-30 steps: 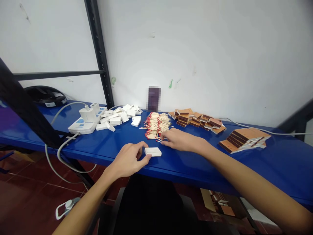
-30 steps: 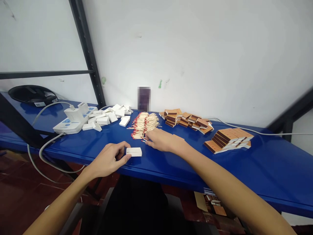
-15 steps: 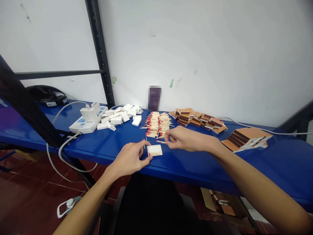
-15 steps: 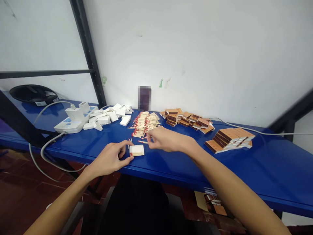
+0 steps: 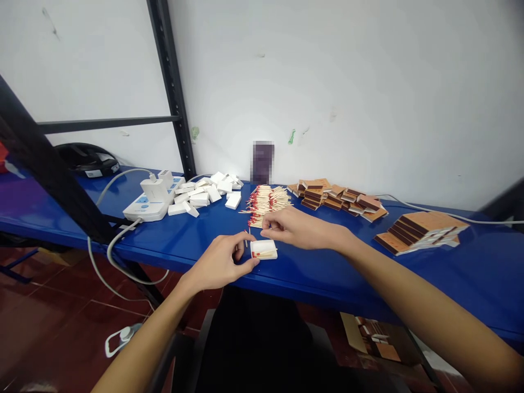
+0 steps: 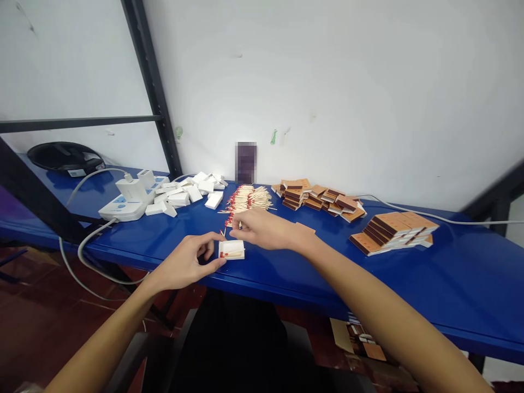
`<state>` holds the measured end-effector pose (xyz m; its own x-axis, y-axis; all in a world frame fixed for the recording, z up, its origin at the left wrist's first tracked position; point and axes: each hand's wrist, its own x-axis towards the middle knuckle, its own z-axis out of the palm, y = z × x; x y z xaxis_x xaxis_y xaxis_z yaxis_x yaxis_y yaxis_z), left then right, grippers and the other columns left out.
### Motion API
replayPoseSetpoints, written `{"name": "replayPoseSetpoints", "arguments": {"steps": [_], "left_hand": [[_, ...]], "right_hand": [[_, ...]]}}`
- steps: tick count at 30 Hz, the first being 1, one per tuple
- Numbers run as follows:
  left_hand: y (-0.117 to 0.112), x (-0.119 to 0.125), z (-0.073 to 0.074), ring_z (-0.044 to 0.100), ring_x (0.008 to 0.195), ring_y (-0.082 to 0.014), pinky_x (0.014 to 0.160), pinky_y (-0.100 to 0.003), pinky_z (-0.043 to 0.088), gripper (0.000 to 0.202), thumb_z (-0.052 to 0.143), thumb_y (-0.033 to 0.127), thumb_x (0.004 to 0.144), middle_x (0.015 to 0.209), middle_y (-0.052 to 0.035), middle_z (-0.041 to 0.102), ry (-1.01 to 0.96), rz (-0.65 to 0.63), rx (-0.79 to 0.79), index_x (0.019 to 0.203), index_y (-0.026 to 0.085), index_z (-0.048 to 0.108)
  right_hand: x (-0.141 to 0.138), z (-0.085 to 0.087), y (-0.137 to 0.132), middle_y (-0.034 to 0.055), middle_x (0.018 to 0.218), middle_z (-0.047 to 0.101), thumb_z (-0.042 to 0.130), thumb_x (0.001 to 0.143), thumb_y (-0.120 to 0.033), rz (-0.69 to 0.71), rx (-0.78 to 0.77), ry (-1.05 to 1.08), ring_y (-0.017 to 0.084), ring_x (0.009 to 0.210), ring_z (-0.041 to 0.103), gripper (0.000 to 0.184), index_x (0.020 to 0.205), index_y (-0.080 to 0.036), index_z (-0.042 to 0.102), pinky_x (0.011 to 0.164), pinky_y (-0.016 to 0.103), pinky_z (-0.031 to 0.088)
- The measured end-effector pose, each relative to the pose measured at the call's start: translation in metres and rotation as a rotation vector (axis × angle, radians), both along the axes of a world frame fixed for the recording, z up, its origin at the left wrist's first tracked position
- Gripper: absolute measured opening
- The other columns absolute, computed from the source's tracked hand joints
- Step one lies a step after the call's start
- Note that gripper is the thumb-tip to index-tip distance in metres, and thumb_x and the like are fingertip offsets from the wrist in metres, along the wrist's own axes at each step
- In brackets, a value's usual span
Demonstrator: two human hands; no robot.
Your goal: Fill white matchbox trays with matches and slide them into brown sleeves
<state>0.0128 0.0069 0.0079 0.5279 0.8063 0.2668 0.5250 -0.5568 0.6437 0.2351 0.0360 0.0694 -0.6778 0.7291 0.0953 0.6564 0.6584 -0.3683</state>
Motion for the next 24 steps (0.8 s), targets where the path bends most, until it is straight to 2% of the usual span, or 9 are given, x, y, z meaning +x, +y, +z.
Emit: {"name": "replayPoseSetpoints", "arguments": {"steps": [3, 8, 15, 17, 19, 24], "left_hand": [[0.002, -0.004, 0.002, 0.039, 0.057, -0.0109, 0.056, -0.024, 0.033, 0.037, 0.058, 0.046, 0.088, 0.064, 0.0053, 0.045, -0.124, -0.012, -0.104, 0.112, 0.018, 0.063], [0.003, -0.015, 0.007, 0.041, 0.063, -0.0116, 0.059, -0.024, 0.035, 0.04, 0.053, 0.048, 0.092, 0.07, 0.0036, 0.045, -0.242, -0.004, -0.146, 0.117, 0.018, 0.06], [0.005, -0.04, 0.012, 0.048, 0.067, -0.0145, 0.064, -0.027, 0.039, 0.041, 0.053, 0.049, 0.091, 0.073, 0.0012, 0.055, -0.052, 0.168, 0.04, 0.117, 0.019, 0.061], [0.007, -0.046, 0.012, 0.05, 0.067, -0.0152, 0.064, -0.027, 0.039, 0.041, 0.054, 0.049, 0.09, 0.073, 0.001, 0.056, 0.001, 0.193, 0.084, 0.117, 0.019, 0.062], [0.01, -0.052, 0.013, 0.051, 0.066, -0.0157, 0.063, -0.027, 0.039, 0.04, 0.056, 0.049, 0.089, 0.073, 0.0009, 0.057, 0.056, 0.209, 0.112, 0.116, 0.02, 0.062], [0.011, -0.069, 0.017, 0.053, 0.067, -0.0154, 0.063, -0.026, 0.04, 0.035, 0.057, 0.047, 0.089, 0.074, 0.001, 0.058, 0.097, 0.225, 0.142, 0.11, 0.02, 0.062]], "right_hand": [[0.003, -0.001, 0.002, -0.0014, 0.07, 0.054, 0.043, 0.099, -0.041, 0.039, 0.007, 0.073, 0.012, 0.063, 0.044, 0.032, 0.084, -0.017, 0.058, 0.06, 0.026, 0.03], [0.002, -0.009, 0.009, 0.0008, 0.074, 0.057, 0.033, 0.103, -0.039, -0.073, 0.133, 0.161, 0.014, 0.068, 0.048, 0.036, 0.084, -0.018, 0.055, 0.066, 0.028, 0.033], [-0.016, -0.034, 0.01, 0.0005, 0.073, 0.06, 0.045, 0.094, -0.021, -0.078, 0.118, 0.139, 0.012, 0.064, 0.048, 0.016, 0.089, -0.017, 0.06, 0.063, 0.025, 0.033], [-0.026, -0.039, 0.009, 0.0018, 0.074, 0.061, 0.05, 0.093, -0.023, -0.094, 0.142, 0.105, 0.013, 0.066, 0.049, 0.014, 0.088, -0.016, 0.061, 0.063, 0.026, 0.033], [-0.038, -0.041, 0.007, 0.0046, 0.079, 0.063, 0.051, 0.094, -0.03, -0.134, 0.185, 0.063, 0.015, 0.072, 0.053, 0.021, 0.085, -0.016, 0.063, 0.065, 0.027, 0.035], [-0.065, -0.035, 0.002, 0.0126, 0.09, 0.066, 0.053, 0.092, -0.045, -0.236, 0.185, -0.118, 0.022, 0.081, 0.061, 0.034, 0.083, -0.015, 0.066, 0.064, 0.03, 0.038]]}}
